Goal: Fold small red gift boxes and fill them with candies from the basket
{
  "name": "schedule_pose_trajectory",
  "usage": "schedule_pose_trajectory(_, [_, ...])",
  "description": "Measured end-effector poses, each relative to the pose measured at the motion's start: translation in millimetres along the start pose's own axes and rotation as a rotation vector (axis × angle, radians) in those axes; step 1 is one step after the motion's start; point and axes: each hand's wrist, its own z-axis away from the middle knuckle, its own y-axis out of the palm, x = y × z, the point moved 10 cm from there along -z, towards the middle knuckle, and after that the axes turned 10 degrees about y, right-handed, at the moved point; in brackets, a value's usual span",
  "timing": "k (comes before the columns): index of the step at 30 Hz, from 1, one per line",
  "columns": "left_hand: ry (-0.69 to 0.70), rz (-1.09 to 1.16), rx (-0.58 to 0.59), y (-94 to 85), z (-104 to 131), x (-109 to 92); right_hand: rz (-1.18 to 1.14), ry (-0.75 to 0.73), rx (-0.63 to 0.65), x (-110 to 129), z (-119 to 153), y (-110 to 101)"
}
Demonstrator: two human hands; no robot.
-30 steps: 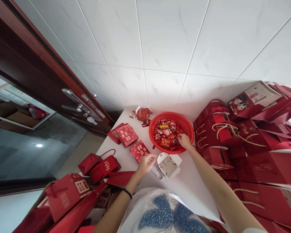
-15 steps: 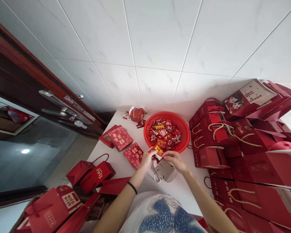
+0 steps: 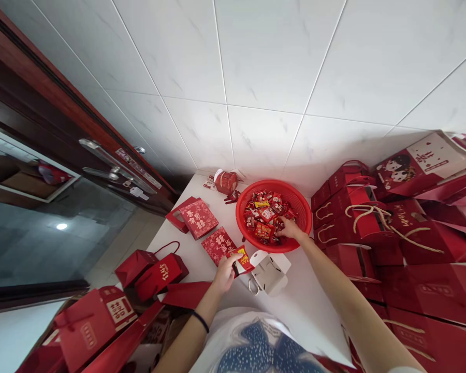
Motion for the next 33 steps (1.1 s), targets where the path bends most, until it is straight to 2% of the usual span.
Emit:
schedule_pose_trajectory(3, [-0.001, -0.009, -0.002, -1.3, -2.5, 2.2, -0.032, 0.067, 0.044, -6.5, 4.2, 21.3])
schedule_pose_trajectory(8, [-0.003, -0.026, -0.002, -1.5, -8.4, 3.5, -0.226, 0.106, 0.155, -6.9, 9.5, 32.1])
schedule_pose_trajectory(12, [-0.015, 0.004, -0.037, -2.2, -10.5, 4.0, -0.434, 0.134, 0.182, -7.0, 14.0, 23.8])
schedule_pose_trajectory(18, [-0.014, 0.009, 0.018, 9.5, -7.5, 1.2, -0.664, 0.174, 0.076, -5.3, 14.9, -2.4])
schedule_pose_trajectory(27, [-0.024, 0.091, -0.033, 11.6, -9.3, -3.3, -0.881, 0.287, 0.234, -2.4, 36.2, 6.0])
schedule_pose_trajectory(29, [-0.008, 0.088, 0.005, 17.9, -8.7, -6.1, -0.867, 0.274, 0.248, -3.2, 39.5, 7.7])
schedule_pose_trajectory(33, [0.000, 0.082, 0.070, 25.7, -7.0, -4.7, -0.691, 0.198, 0.203, -3.7, 38.3, 6.1])
